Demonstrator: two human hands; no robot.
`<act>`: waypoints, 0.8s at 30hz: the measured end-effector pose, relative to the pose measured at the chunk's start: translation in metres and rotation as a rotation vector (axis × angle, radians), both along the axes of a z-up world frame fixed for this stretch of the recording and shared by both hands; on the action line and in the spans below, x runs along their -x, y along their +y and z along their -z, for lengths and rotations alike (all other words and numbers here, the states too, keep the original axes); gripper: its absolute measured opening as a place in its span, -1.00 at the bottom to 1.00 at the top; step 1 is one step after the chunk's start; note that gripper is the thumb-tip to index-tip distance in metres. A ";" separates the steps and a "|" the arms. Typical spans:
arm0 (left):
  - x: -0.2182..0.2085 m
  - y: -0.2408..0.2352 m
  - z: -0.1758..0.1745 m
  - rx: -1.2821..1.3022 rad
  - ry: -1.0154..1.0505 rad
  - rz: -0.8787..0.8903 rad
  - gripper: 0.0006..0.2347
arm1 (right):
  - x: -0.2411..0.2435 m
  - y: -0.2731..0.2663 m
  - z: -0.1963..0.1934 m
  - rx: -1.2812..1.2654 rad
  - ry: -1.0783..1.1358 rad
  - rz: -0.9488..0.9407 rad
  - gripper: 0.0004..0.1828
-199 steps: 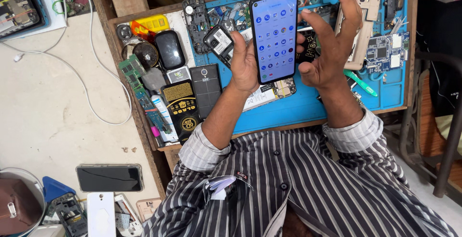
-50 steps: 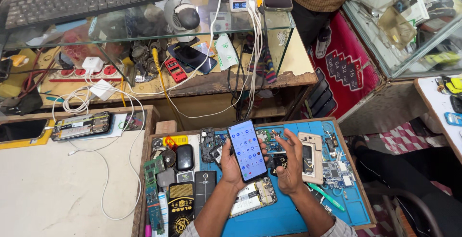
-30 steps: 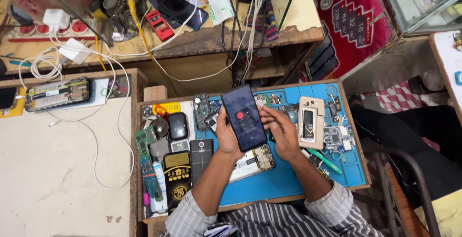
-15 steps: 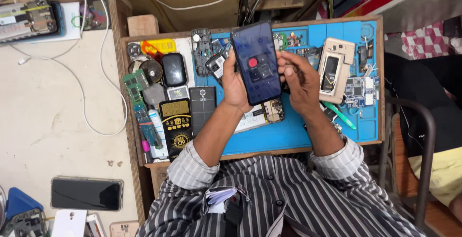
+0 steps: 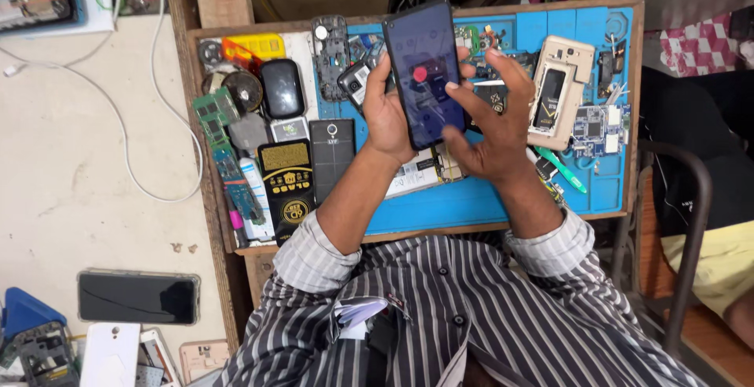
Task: The person navigates a smartphone's settings, then uses a magnifying lamp to inspect and manipulate small components on a disassembled mobile phone. They handle a battery, circuit boards, and phone casings, moving parts around the workbench while examining them under magnification.
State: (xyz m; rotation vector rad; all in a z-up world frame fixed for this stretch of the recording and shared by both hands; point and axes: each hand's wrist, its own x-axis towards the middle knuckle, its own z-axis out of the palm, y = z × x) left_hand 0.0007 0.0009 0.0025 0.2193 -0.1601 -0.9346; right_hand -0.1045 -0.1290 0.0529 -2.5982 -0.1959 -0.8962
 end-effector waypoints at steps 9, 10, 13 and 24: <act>-0.002 0.001 0.000 0.037 0.002 0.030 -0.25 | 0.004 0.006 -0.002 0.071 -0.036 0.021 -0.75; -0.001 0.001 0.000 0.027 -0.002 0.016 -0.25 | 0.003 0.007 -0.002 0.069 -0.033 0.025 -0.74; -0.001 0.000 -0.001 0.012 -0.006 -0.011 -0.27 | 0.001 0.007 -0.003 0.070 -0.021 0.054 -0.73; -0.001 0.001 0.002 0.118 -0.032 0.000 -0.31 | -0.003 0.011 -0.005 0.231 -0.019 0.108 -0.82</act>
